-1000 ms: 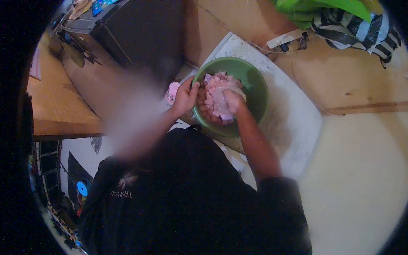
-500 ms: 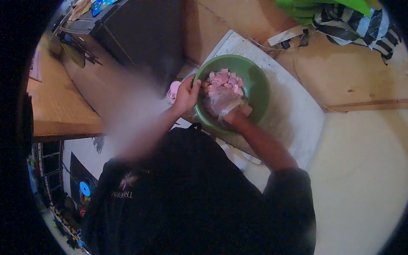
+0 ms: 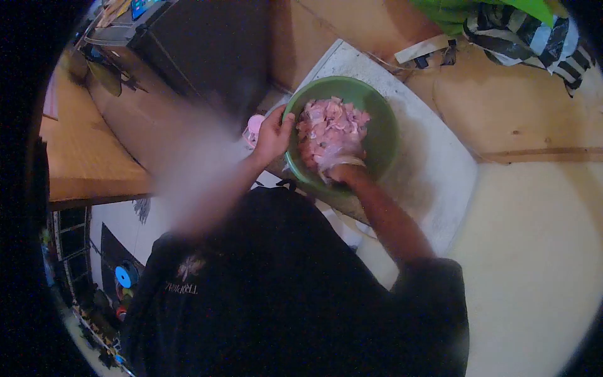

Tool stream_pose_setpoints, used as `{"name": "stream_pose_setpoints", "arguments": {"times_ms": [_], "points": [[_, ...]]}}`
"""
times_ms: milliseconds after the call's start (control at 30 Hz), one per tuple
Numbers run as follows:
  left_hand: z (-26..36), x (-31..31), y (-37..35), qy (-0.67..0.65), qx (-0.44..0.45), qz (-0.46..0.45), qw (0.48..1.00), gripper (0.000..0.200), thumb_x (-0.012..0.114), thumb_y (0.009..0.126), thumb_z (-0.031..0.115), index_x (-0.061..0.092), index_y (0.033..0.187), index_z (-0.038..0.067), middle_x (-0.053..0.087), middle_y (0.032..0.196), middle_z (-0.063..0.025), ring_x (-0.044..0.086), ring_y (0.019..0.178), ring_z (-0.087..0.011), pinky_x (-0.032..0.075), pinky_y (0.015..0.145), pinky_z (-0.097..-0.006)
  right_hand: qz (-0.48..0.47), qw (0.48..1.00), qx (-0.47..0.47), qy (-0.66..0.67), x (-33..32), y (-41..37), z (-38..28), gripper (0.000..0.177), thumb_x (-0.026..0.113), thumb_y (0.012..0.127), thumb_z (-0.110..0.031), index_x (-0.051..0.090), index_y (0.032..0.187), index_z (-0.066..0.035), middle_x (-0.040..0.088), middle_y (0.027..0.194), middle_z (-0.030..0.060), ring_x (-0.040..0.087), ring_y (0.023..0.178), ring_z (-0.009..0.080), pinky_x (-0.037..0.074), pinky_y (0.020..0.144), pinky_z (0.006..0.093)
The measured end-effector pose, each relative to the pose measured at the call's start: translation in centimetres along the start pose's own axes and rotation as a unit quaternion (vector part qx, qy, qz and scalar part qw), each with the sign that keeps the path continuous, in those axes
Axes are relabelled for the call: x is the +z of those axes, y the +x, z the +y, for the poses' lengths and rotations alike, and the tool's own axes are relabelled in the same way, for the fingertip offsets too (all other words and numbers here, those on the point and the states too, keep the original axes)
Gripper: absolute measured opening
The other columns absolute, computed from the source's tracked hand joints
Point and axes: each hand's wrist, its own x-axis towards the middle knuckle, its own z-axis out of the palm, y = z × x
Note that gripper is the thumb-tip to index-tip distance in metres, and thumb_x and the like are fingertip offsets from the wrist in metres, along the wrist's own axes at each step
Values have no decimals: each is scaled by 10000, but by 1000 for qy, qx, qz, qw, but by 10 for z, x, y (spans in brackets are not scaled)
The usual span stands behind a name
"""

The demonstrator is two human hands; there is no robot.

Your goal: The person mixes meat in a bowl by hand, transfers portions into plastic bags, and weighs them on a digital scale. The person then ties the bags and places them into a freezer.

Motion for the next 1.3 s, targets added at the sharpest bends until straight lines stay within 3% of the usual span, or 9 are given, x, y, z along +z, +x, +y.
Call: {"name": "stream_pose_setpoints", "arguments": {"times_ms": [300, 500, 767, 833, 900, 1000, 1100, 1200, 1300], "points": [[-4, 0, -3, 5, 11, 12, 1000, 328, 491, 943, 223, 553, 1175, -2, 672, 914, -195, 664, 858, -309, 499, 772, -389, 80, 987, 45, 129, -18, 35, -5, 527, 604, 814, -403, 557, 1213, -62, 597, 1165, 202, 579, 1068, 352, 429, 943, 422], [3, -2, -5, -36, -11, 3, 999, 317, 495, 942, 210, 557, 1183, 15, 669, 908, -193, 661, 864, -293, 499, 780, -383, 66, 993, -60, -72, -118, 29, -58, 566, 613, 813, -421, 546, 1235, -51, 599, 1167, 207, 583, 1066, 356, 438, 938, 422], [6, -4, -4, 11, -16, 12, 1000, 324, 521, 932, 221, 567, 1182, 20, 665, 870, -184, 655, 775, -281, 501, 720, -372, 44, 979, 7, -201, -68, 54, -82, 433, 625, 787, -366, 647, 1134, -108, 579, 1239, 158, 558, 1133, 328, 444, 938, 438], [8, -7, -2, 18, -57, -19, 998, 328, 520, 958, 170, 530, 1202, -49, 654, 973, -130, 607, 878, -153, 478, 787, -279, 37, 976, 1, -216, -48, 62, -60, 455, 634, 768, -369, 643, 1141, -107, 591, 1222, 154, 572, 1106, 333, 450, 922, 444], [6, -6, -1, 18, -54, -19, 998, 328, 518, 958, 170, 531, 1200, -50, 656, 985, -136, 611, 890, -159, 478, 793, -279, 27, 973, -7, -231, -48, 59, -43, 478, 644, 750, -372, 639, 1148, -107, 603, 1204, 149, 587, 1078, 339, 457, 907, 451], [8, -7, -2, -9, -56, -18, 998, 332, 513, 960, 175, 529, 1201, -52, 659, 1009, -149, 617, 915, -171, 477, 805, -281, 27, 970, -74, -229, -63, 57, 3, 495, 657, 723, -355, 632, 1147, -100, 625, 1158, 160, 614, 1023, 336, 476, 863, 448], [24, -9, -6, -40, -72, -19, 996, 333, 509, 962, 179, 529, 1201, -52, 658, 1032, -157, 619, 939, -182, 477, 817, -287, 150, 942, -241, -181, -70, 66, 53, 484, 668, 706, -346, 628, 1118, -94, 629, 1129, 187, 628, 943, 337, 496, 814, 428], [23, -9, -5, -29, -63, -22, 997, 326, 507, 962, 176, 535, 1196, -48, 657, 1039, -159, 618, 946, -183, 478, 822, -294, 22, 976, 11, 215, -96, 47, 46, 409, 649, 747, -279, 603, 1097, -72, 630, 1080, 162, 624, 893, 312, 508, 777, 409], [4, -4, -3, 9, -30, -8, 999, 321, 506, 960, 173, 539, 1194, -44, 657, 1036, -160, 618, 943, -180, 479, 822, -298, -89, 993, 35, 68, -69, 34, 54, 393, 639, 761, -257, 595, 1100, -63, 628, 1057, 151, 624, 896, 300, 509, 776, 407]]}}
